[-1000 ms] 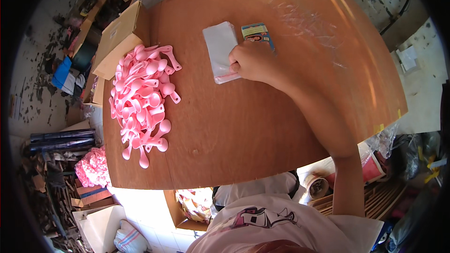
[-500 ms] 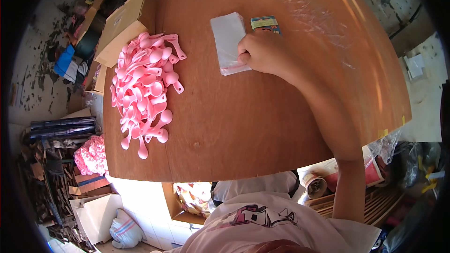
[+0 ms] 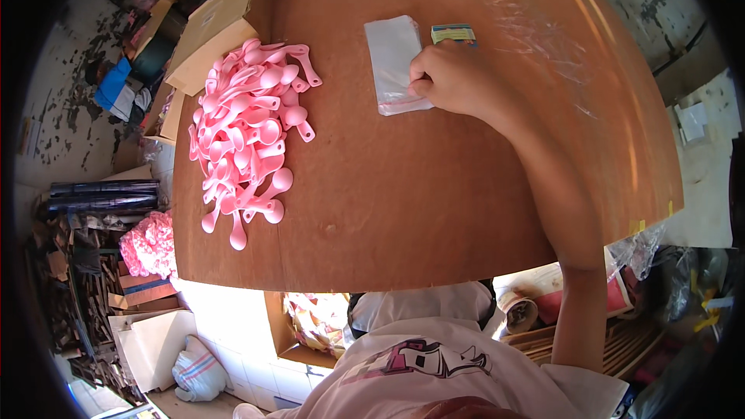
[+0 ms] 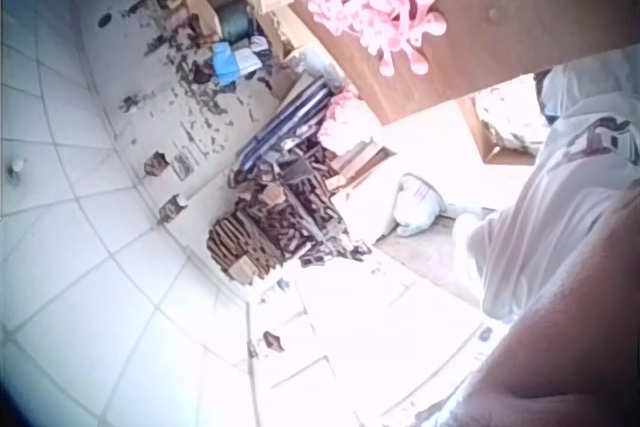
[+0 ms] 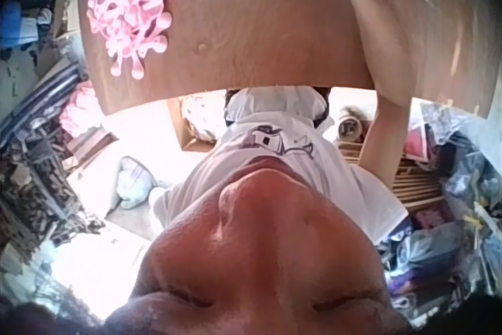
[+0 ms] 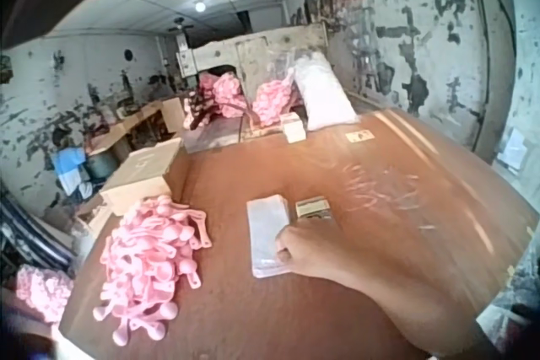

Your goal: The person takes a pink spoon and a card, places them together into a small plastic bag, and repeats the packaging process.

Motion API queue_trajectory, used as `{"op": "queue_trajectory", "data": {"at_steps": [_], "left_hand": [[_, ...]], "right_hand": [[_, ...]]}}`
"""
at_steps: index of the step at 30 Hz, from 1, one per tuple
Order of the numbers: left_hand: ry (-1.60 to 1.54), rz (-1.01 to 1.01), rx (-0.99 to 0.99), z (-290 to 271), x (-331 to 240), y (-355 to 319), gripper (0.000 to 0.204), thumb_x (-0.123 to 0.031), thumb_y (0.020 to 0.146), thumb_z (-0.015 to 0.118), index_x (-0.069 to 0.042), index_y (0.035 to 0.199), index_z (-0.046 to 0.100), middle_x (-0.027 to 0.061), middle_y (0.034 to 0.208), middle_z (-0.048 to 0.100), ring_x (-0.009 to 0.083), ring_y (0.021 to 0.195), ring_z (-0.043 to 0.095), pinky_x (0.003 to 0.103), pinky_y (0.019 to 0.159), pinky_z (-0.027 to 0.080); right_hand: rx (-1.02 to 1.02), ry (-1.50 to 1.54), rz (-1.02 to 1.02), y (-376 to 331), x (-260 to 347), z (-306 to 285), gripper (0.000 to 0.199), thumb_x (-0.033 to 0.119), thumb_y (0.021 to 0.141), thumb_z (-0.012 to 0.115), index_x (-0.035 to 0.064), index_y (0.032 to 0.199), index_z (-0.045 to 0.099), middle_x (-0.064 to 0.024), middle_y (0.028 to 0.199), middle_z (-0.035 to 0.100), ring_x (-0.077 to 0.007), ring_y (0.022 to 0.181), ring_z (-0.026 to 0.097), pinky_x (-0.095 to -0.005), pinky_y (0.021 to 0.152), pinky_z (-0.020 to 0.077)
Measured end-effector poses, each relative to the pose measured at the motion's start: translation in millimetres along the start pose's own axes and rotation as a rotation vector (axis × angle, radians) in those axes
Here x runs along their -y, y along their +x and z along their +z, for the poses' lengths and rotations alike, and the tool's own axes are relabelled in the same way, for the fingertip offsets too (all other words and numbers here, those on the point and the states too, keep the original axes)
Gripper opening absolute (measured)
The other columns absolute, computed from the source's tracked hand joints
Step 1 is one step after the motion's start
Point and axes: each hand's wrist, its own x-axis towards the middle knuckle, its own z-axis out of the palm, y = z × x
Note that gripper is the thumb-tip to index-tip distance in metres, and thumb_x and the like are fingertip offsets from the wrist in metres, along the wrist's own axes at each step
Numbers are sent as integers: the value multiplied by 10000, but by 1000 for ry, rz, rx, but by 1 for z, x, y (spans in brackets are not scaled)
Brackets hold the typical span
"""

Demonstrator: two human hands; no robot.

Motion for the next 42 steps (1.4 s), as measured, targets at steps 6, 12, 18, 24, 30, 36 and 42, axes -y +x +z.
{"op": "queue_trajectory", "data": {"at_steps": [6, 12, 18, 24, 30, 36, 42], "left_hand": [[579, 125, 242, -29, -53, -33, 336, -335, 958, 589, -28, 1020, 713, 180, 899, 719, 295, 901, 699, 389, 776, 539], [496, 939, 170, -46, -226, -111, 203, -181, 903, 733, -75, 1076, 740, 88, 768, 740, 187, 636, 724, 286, 564, 547], [667, 1675, -779, -52, -362, -105, 438, 42, 807, 705, -34, 1231, 629, 148, 1117, 687, 290, 1016, 690, 362, 855, 564], [812, 1696, -396, -75, -454, -81, 236, 46, 847, 657, 37, 1083, 670, 138, 1029, 718, 236, 921, 710, 318, 741, 551], [430, 1497, -310, -93, -483, -82, 158, -26, 912, 664, 44, 1051, 691, 90, 924, 717, 111, 791, 674, 276, 673, 564], [244, 1482, -237, -102, -480, -85, 230, -145, 943, 679, 1, 1121, 660, 35, 821, 662, 70, 703, 596, 238, 614, 507], [155, 1485, -219, -98, -476, -84, 259, -266, 972, 666, -24, 1062, 682, -23, 694, 627, 34, 599, 481, 230, 523, 373]], "right_hand": [[-69, 9, -51, -3, 3, -8, 107, 134, 842, 684, 44, 805, 730, -129, 718, 678, -272, 693, 644, -410, 644, 489], [-85, -66, -91, -4, 11, -23, 98, 137, 831, 695, 47, 821, 731, -118, 745, 684, -273, 734, 631, -393, 678, 484], [158, 8, -263, -20, 42, -45, 129, 153, 847, 670, 47, 843, 743, -141, 759, 692, -257, 698, 669, -393, 629, 503], [-25, 308, -364, -28, 63, -65, 144, 161, 863, 685, 27, 834, 729, -119, 745, 685, -224, 623, 614, -351, 608, 474], [-83, -218, -99, -9, -1, -64, 171, 111, 793, 767, 34, 941, 735, -122, 883, 723, -245, 763, 682, -371, 650, 508], [88, -456, 6, -5, -24, -44, 297, 94, 701, 821, 53, 981, 730, -143, 949, 730, -317, 878, 694, -407, 763, 533], [46, -358, 3, 2, -44, -37, 242, 16, 698, 792, 35, 927, 720, -156, 878, 720, -310, 848, 699, -419, 767, 529]]}}
